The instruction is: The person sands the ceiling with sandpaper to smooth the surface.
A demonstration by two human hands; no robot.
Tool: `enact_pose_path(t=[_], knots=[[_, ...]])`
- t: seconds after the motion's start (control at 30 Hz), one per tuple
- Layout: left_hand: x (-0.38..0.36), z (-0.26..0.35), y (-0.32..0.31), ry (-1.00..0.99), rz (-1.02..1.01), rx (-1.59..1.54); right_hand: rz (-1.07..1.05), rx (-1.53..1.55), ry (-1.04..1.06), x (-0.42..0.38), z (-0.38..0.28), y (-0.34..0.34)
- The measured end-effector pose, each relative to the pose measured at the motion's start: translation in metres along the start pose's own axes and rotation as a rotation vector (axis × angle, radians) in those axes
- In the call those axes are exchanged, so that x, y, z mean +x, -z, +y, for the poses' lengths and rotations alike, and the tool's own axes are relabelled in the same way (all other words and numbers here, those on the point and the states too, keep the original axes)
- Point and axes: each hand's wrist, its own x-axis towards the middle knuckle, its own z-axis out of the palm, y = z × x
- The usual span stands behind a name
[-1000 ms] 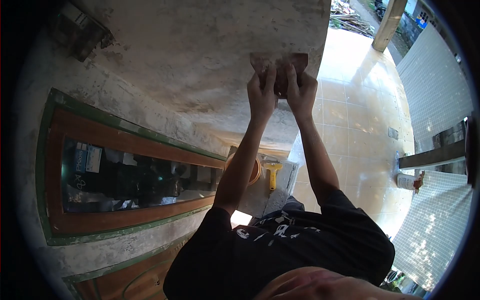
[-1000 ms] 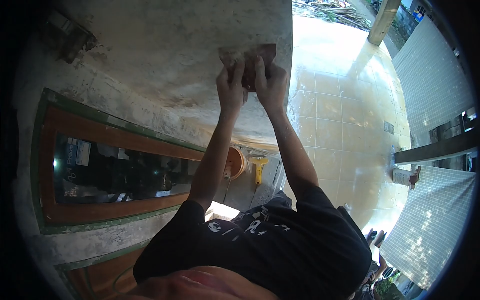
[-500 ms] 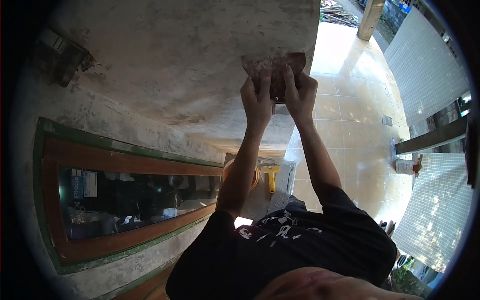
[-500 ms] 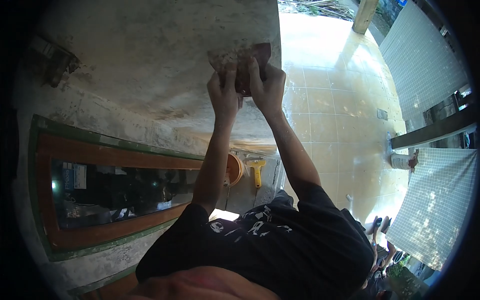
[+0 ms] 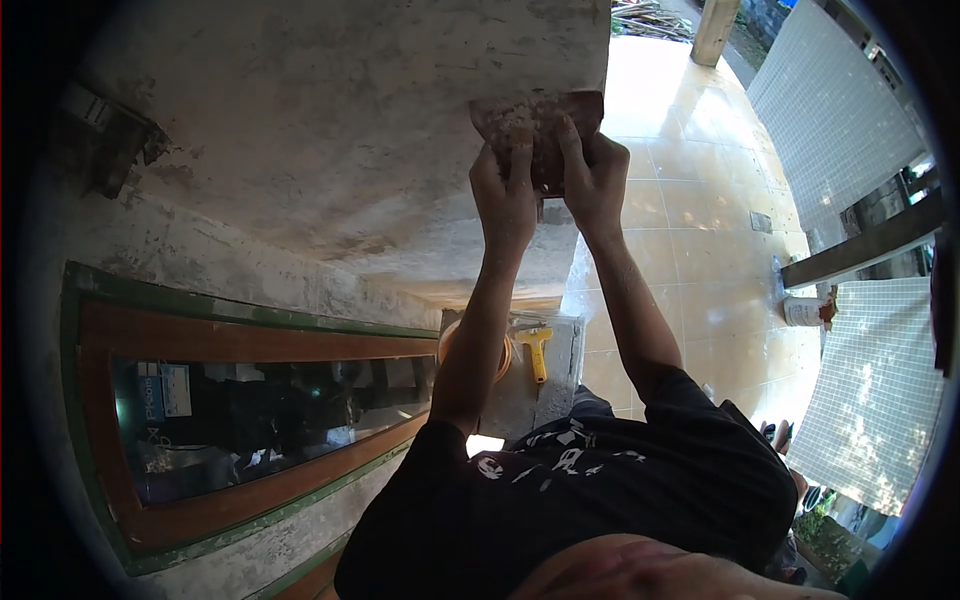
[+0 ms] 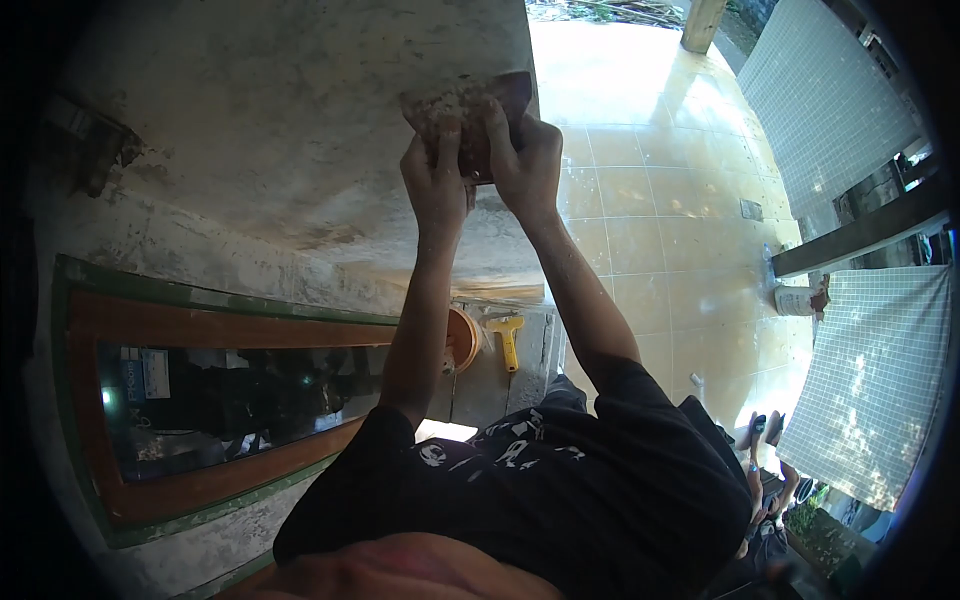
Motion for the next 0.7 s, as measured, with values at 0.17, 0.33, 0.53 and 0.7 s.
enact_pose_path(t=[0.17,0.33,0.53,0.7], knots=[[0.013,0.015,-0.002,-0.038,-0.026,0.023,-0.009,-0.045,0.112,0.02,-0.018,-0.003],[0.01,0.008,-0.003,-0.076,-0.027,0.046,0.0,-0.04,0.111,0.018,-0.017,-0.001],[0.018,0.027,-0.006,-0.052,-0.039,-0.014,-0.019,-0.035,0.15,0.033,-0.036,-0.002],[0.015,0.016,-0.007,-0.13,-0.038,0.038,0.002,-0.055,0.13,0.026,-0.026,0.003]])
